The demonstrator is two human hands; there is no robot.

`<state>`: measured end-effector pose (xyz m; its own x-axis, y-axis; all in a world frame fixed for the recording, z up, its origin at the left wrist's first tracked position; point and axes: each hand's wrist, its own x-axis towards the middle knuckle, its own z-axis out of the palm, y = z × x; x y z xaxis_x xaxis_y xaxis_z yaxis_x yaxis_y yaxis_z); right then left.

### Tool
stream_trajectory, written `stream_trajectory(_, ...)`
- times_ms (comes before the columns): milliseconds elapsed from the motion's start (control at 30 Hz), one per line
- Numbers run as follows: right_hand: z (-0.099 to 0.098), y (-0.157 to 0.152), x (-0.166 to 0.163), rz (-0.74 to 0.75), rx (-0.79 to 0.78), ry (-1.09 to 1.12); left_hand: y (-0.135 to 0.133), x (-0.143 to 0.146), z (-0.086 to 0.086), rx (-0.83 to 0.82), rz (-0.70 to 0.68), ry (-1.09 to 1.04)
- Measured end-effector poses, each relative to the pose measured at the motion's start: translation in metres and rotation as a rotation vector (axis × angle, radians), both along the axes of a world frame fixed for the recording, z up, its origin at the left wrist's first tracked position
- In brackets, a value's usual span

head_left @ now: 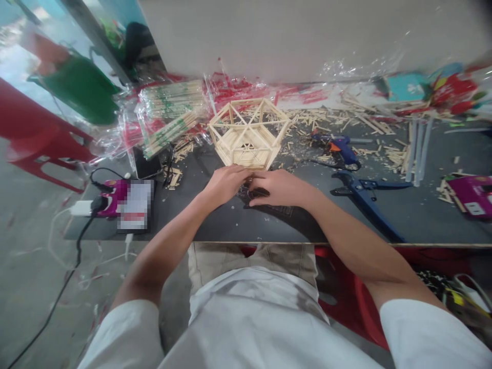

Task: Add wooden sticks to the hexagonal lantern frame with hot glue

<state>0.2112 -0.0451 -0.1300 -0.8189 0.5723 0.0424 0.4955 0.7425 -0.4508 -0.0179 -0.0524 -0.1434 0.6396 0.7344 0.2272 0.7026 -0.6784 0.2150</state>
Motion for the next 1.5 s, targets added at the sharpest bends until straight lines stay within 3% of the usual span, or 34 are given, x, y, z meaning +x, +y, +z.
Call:
stream_trajectory(100,0.005,-0.002,-0.005,-0.048,-0.072,-0.008,0.000,0.000,0.000,-0.005,0.006,0.010)
stream_trajectory(300,0.011,0.001,-0.009,-0.080,-0.374,0.028,0.000,0.001,0.006,-0.054,0.001,0.015)
stream_trajectory(567,0.020,0.026,0.038,0.071,-0.720,0.191,0.006,-0.009,0.000,-0.015,-0.040,-0.086)
stream_trajectory(733,0.015,0.030,0.046,-0.201,-0.605,0.874,0.002,-0.009,0.007,0.026,-0.058,-0.198)
stream_trajectory(867,0.002,0.029,0.030,-0.348,-0.614,1.147,-0.001,-0.006,0.011,0.048,-0.080,-0.280)
stream_trajectory(1000,-0.002,0.027,0.019,-0.386,-0.709,1.210,0.001,-0.004,0.006,-0.023,-0.057,-0.312)
stream_trajectory(1100,-0.002,0.025,0.016,-0.324,-0.742,1.216,0.002,-0.001,0.003,-0.133,-0.024,-0.482)
stream_trajectory(1267,-0.007,0.022,0.012,-0.257,-0.706,1.106,-0.001,0.000,0.006,-0.405,0.015,-0.714)
stream_trajectory(1500,-0.011,0.022,0.013,-0.271,-0.661,1.013,-0.002,0.004,0.012,-0.582,0.103,-0.828)
